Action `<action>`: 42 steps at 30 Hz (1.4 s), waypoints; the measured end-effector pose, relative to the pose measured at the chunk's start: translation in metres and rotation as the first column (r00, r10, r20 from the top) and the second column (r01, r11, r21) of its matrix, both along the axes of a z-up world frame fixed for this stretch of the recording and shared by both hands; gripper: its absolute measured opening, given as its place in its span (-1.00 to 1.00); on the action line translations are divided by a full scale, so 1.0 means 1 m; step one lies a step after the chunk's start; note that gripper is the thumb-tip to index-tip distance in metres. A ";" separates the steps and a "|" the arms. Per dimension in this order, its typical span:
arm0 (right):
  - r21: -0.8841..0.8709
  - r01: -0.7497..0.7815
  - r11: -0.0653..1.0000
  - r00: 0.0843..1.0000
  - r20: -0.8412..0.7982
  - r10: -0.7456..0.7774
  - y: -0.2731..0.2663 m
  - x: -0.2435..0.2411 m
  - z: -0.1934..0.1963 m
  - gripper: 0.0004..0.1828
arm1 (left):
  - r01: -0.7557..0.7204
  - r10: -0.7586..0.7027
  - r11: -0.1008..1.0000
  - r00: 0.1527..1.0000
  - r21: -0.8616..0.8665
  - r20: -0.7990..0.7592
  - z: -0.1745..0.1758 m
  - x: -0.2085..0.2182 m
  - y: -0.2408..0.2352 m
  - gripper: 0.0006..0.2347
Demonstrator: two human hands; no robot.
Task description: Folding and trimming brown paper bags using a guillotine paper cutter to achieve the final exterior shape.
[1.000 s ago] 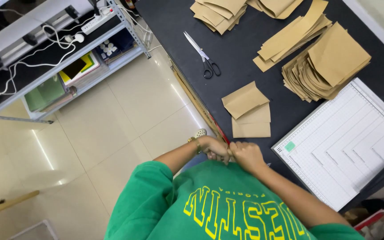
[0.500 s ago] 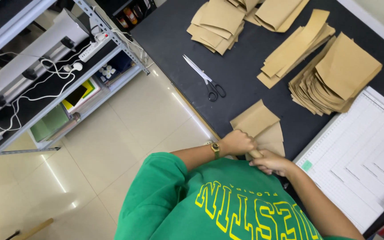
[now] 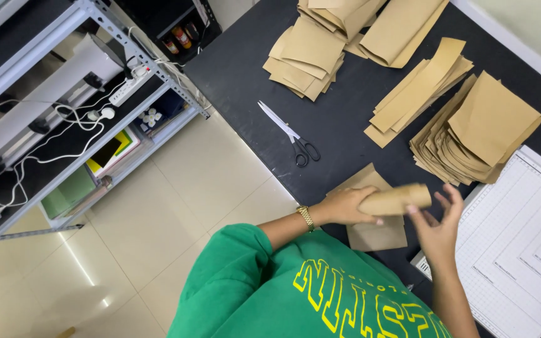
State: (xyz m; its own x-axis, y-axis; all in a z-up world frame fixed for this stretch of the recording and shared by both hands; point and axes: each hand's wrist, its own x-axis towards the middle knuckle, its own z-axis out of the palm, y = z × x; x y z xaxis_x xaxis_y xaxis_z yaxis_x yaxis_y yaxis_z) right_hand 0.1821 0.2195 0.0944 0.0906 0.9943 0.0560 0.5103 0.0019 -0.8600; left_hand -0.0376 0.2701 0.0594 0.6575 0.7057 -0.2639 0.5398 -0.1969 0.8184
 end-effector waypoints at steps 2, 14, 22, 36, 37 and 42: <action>0.004 -0.001 1.000 0.952 -0.306 0.002 0.000 0.011 -0.025 -0.21 | -0.112 0.122 0.983 0.991 -0.148 0.061 0.026 0.002 0.001 -0.20; -0.073 0.162 0.984 0.840 -0.514 -0.176 0.010 0.031 -0.037 -0.81 | -0.460 0.746 0.600 0.616 -0.654 0.252 -0.087 0.005 0.028 -0.53; -0.241 -0.166 0.956 0.981 -0.143 0.134 0.008 0.062 -0.038 -0.81 | -0.490 0.766 0.629 0.524 -0.603 0.373 0.019 -0.058 0.046 -0.68; -0.672 -0.300 0.677 0.948 -0.289 0.133 -0.062 0.096 -0.036 -0.51 | -0.374 0.803 0.584 0.394 -0.721 0.446 0.060 -0.128 0.007 -0.76; -0.654 -0.261 0.710 0.949 -0.309 0.064 -0.071 0.107 -0.050 -0.61 | -0.415 0.828 0.553 0.367 -0.723 0.423 0.062 -0.121 0.002 -0.79; -0.671 -0.115 0.732 0.977 -0.211 -0.041 -0.134 0.117 -0.076 -0.48 | -0.507 0.853 0.510 0.400 -0.695 0.335 0.046 -0.056 -0.003 -0.72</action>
